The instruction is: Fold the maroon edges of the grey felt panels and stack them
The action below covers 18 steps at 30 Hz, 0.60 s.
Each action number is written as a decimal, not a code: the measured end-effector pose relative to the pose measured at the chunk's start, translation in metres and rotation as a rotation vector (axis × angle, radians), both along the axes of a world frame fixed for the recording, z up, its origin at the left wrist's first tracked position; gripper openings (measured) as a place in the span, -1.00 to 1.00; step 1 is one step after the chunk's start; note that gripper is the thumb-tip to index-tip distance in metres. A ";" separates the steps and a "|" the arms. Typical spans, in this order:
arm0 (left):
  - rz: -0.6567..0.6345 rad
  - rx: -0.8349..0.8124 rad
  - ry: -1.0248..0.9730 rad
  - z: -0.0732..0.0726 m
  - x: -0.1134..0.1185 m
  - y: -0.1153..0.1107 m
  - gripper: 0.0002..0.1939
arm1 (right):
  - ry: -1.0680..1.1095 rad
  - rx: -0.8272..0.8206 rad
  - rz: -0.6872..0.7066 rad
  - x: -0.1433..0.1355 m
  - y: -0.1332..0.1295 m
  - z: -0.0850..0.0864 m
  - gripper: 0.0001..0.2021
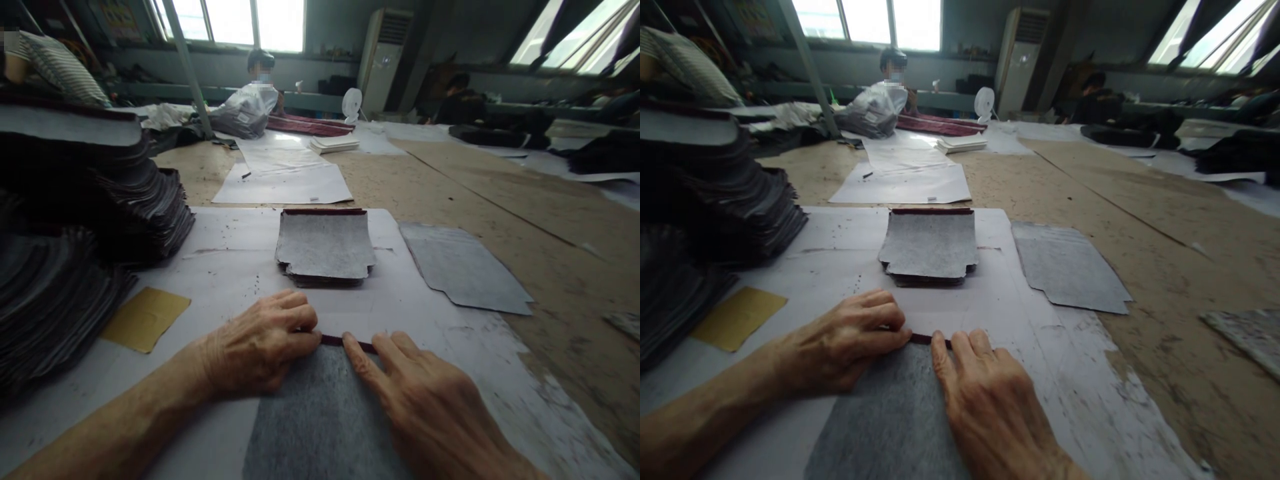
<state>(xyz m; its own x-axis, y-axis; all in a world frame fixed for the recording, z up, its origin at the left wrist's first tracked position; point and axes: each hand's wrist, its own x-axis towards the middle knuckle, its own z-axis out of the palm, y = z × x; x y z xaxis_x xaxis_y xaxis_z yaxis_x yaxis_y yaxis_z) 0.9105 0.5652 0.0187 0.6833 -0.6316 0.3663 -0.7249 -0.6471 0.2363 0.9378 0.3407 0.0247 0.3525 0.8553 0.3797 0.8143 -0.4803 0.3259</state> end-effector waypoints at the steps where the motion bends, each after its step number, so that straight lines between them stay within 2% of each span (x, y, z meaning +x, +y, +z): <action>1: 0.004 -0.001 -0.004 0.000 0.000 -0.001 -0.73 | -0.025 -0.007 -0.013 -0.001 0.004 0.002 -0.57; 5: 0.017 -0.052 0.034 0.000 0.003 -0.001 -0.71 | -0.094 0.022 0.002 -0.004 0.023 0.006 -0.68; 8: 0.020 -0.048 0.072 0.002 0.004 0.000 -0.71 | -0.098 0.069 0.049 -0.004 0.030 0.002 -0.70; 13: 0.018 -0.060 0.112 0.004 0.003 0.001 -0.71 | 0.013 0.143 0.140 0.008 0.002 -0.008 -0.65; 16: 0.014 -0.061 0.124 0.003 0.002 0.002 -0.70 | 0.065 0.137 0.186 0.015 -0.017 -0.004 -0.64; 18: 0.010 -0.064 0.126 0.003 0.002 0.003 -0.70 | 0.035 0.108 0.163 0.016 -0.018 0.001 -0.64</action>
<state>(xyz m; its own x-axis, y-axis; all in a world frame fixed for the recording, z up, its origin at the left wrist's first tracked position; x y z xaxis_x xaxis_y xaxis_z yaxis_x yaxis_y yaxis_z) 0.9124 0.5679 0.0216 0.7327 -0.6025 0.3165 -0.6803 -0.6353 0.3655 0.9539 0.3229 0.0252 0.2271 0.8572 0.4622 0.8939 -0.3718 0.2503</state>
